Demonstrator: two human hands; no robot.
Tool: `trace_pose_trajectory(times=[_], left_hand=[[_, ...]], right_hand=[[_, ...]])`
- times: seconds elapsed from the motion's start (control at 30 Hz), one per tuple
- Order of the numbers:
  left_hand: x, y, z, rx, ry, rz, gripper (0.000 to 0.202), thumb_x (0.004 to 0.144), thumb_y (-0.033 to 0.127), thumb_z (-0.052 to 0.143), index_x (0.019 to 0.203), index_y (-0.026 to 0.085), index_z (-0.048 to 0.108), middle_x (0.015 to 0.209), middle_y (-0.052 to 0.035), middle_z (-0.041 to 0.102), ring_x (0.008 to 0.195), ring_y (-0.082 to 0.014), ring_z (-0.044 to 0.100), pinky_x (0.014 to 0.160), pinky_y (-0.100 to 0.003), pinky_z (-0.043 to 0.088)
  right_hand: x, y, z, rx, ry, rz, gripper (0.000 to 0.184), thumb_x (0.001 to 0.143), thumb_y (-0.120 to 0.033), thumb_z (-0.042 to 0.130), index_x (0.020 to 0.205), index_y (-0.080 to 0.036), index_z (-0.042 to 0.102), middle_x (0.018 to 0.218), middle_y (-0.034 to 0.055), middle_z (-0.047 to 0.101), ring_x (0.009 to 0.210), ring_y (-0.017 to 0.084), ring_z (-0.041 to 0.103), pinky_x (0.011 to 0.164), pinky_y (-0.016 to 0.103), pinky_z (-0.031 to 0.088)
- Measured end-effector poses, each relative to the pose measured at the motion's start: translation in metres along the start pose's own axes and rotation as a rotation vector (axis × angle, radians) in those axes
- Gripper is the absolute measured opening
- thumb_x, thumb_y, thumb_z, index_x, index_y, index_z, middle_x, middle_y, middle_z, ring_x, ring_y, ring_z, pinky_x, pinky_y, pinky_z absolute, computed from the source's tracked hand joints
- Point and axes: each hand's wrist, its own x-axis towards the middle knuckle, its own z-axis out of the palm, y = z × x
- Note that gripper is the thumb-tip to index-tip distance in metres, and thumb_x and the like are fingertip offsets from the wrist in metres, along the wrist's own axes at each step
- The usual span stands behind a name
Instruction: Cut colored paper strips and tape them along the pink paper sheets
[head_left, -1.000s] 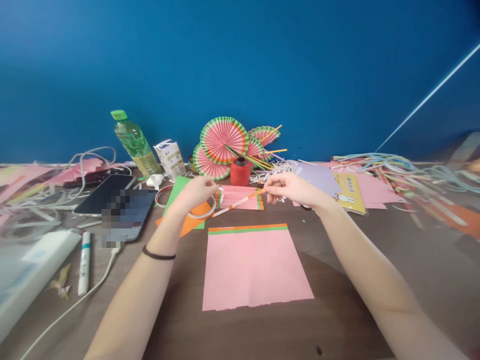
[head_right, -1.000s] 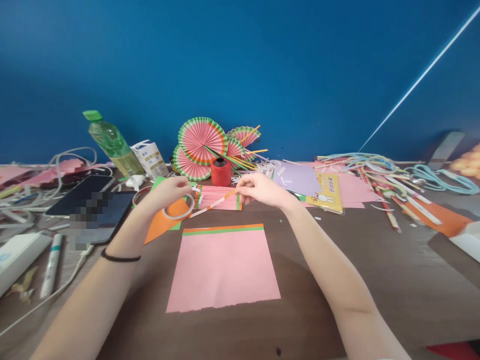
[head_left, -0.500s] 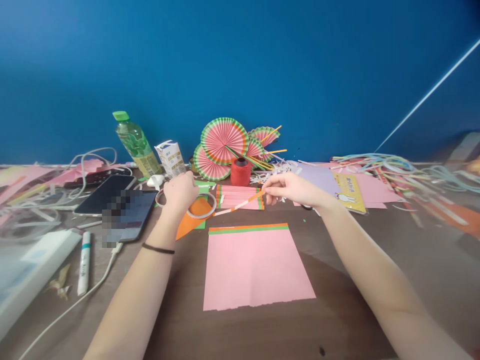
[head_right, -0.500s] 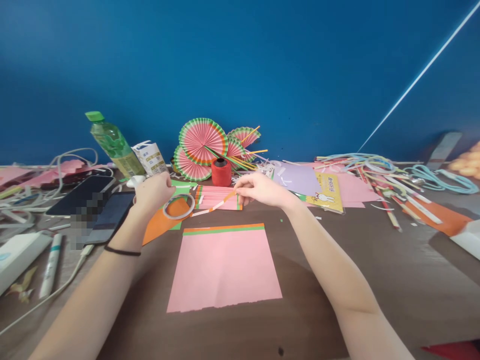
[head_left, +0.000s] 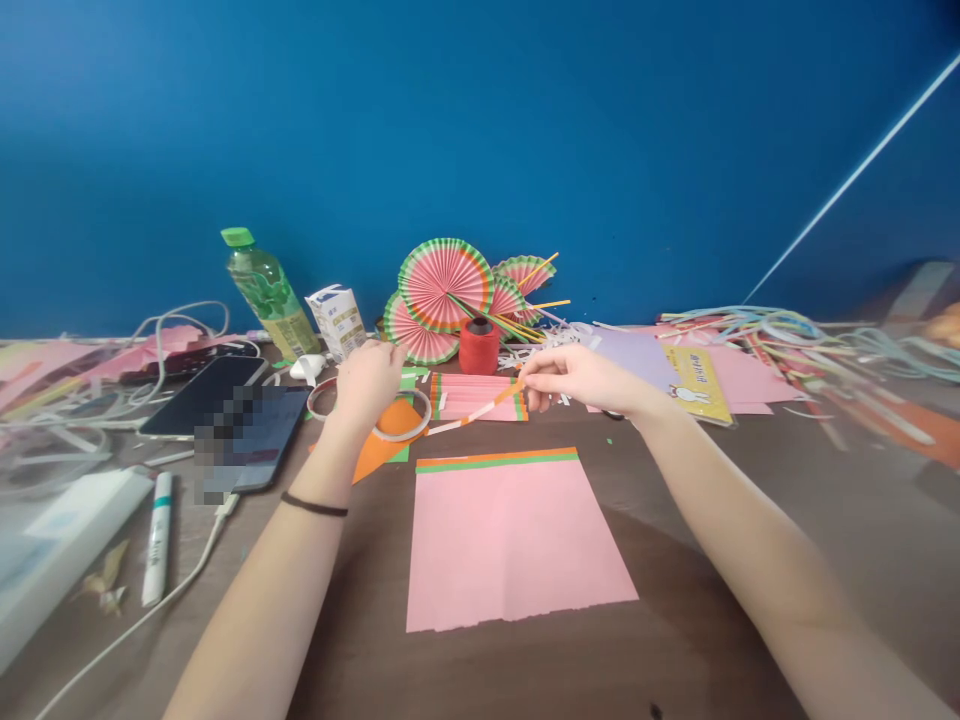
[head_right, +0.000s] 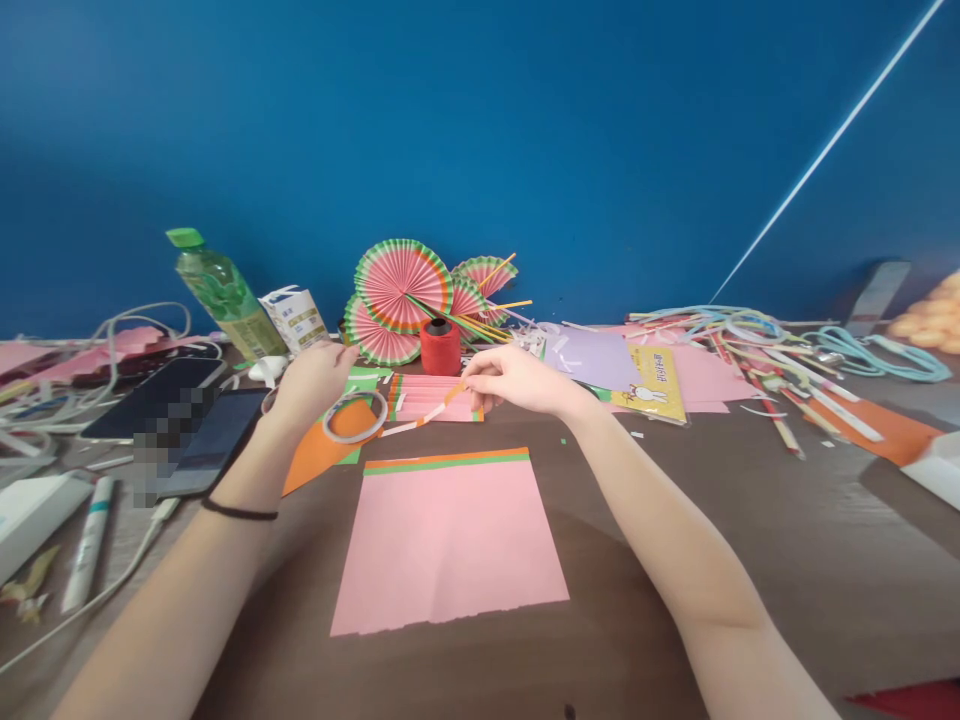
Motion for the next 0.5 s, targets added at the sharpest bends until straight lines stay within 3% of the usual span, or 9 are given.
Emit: trace_pose_trajectory(times=[0.1,0.23,0.3,0.5], left_hand=[[-0.005,0.014,-0.001,-0.291,-0.036,0.146,0.029,0.082,0.033,0.039,0.094,0.018,0.062,0.102,-0.0073,0.064,0.093,-0.0220,0.057,0.079,-0.028,0.041],[-0.022,0.042,-0.007,-0.682,-0.318,0.406,0.029,0.079,0.034,0.045,0.101,0.021,0.059,0.105,-0.0033,0.063,0.096,-0.0180,0.056,0.081,-0.025,0.042],[-0.029,0.053,-0.007,-0.737,-0.403,0.439,0.031,0.078,0.033,0.048,0.106,0.021,0.055,0.103,-0.0031,0.063,0.093,-0.0177,0.057,0.078,-0.026,0.043],[-0.034,0.062,0.001,-0.674,-0.276,0.518,0.020,0.076,0.035,0.054,0.088,0.019,0.055,0.088,-0.0020,0.062,0.083,-0.0158,0.057,0.074,-0.028,0.043]], right_hand=[[0.002,0.005,0.003,0.033,-0.026,-0.029,0.016,0.078,-0.029,0.053,0.077,-0.015,0.059,0.066,0.0022,0.066,0.059,0.011,0.060,0.056,0.023,0.044],[0.004,0.007,0.006,0.048,-0.036,-0.044,0.019,0.080,-0.033,0.051,0.077,-0.015,0.057,0.067,0.0025,0.066,0.058,0.011,0.060,0.058,0.024,0.045],[0.004,0.006,0.007,0.044,-0.029,-0.051,0.018,0.080,-0.032,0.051,0.077,-0.015,0.056,0.067,0.0022,0.066,0.058,0.011,0.060,0.058,0.024,0.044],[0.004,0.005,0.009,0.060,-0.035,-0.071,0.016,0.081,-0.030,0.049,0.077,-0.016,0.054,0.068,0.0026,0.066,0.059,0.012,0.060,0.058,0.024,0.045]])
